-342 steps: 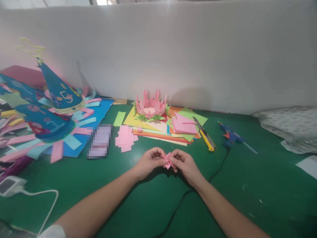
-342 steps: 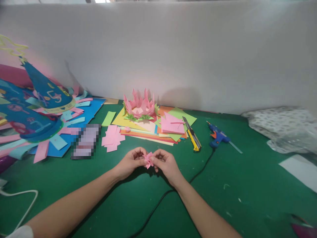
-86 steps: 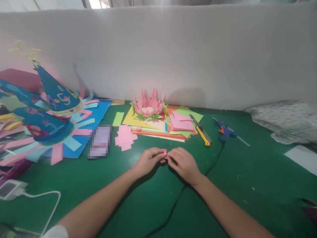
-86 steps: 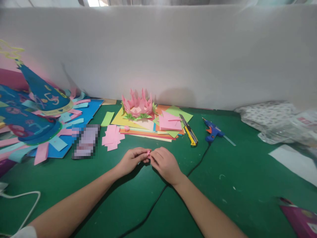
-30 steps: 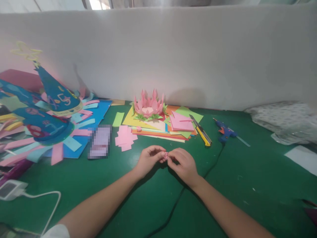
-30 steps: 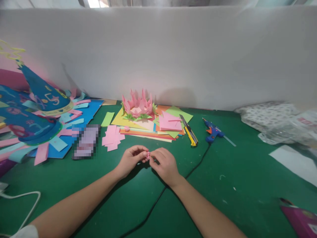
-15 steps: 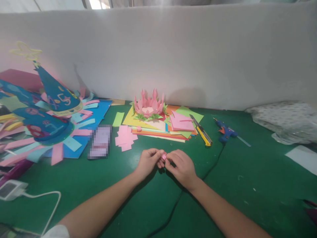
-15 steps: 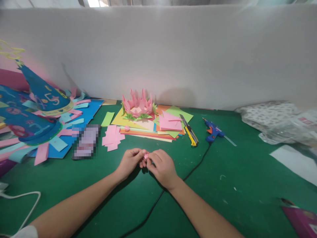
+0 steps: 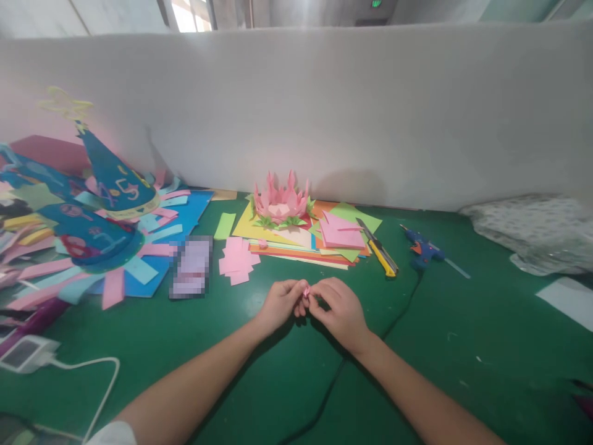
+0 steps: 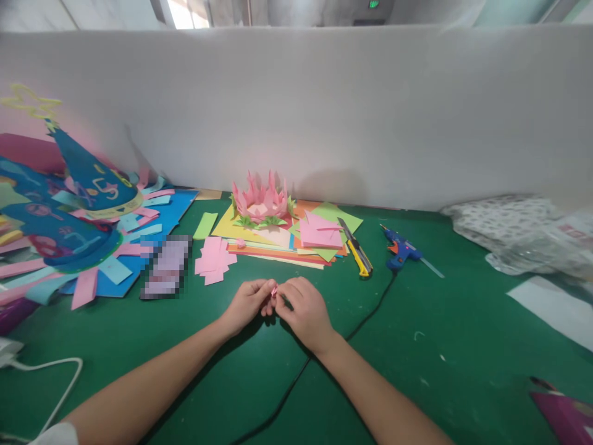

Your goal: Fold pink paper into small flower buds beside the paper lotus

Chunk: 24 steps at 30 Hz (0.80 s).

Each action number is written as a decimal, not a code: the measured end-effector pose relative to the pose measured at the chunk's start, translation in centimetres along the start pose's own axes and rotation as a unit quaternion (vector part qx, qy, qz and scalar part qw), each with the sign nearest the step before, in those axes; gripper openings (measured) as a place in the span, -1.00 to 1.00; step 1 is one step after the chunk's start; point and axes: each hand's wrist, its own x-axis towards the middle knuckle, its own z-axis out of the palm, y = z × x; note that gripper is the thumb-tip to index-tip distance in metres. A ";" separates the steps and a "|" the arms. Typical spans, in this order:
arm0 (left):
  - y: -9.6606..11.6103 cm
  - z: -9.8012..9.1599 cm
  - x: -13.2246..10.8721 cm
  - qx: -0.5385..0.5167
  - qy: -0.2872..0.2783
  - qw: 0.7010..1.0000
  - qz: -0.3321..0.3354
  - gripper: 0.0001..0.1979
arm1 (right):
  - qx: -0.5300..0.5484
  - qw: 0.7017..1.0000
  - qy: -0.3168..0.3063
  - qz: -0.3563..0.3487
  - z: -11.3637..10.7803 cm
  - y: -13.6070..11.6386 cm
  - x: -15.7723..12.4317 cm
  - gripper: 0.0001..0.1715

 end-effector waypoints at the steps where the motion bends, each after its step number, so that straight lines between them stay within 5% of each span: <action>1: -0.1 0.0 0.0 0.012 0.000 1.000 -0.004 -0.52 | -0.009 1.000 -0.008 -0.010 0.0 0.0 0.0 -0.78; 7: -0.4 0.1 -0.1 0.034 0.027 0.999 0.007 -0.53 | -0.045 0.999 -0.030 0.008 0.2 -0.3 0.1 -0.77; 11: 0.0 0.0 0.0 -0.092 0.017 0.996 0.012 -0.55 | 0.002 0.997 -0.013 0.082 -0.3 0.2 1.6 -0.84; 15: 0.2 -0.4 0.2 -0.202 0.059 0.978 0.016 -0.50 | 0.009 0.996 0.018 0.083 -0.3 1.8 4.1 -0.87; 24: 0.5 -0.3 0.1 -0.216 0.074 0.974 0.014 -0.54 | -0.036 0.998 0.019 0.055 3.2 4.8 9.8 -0.83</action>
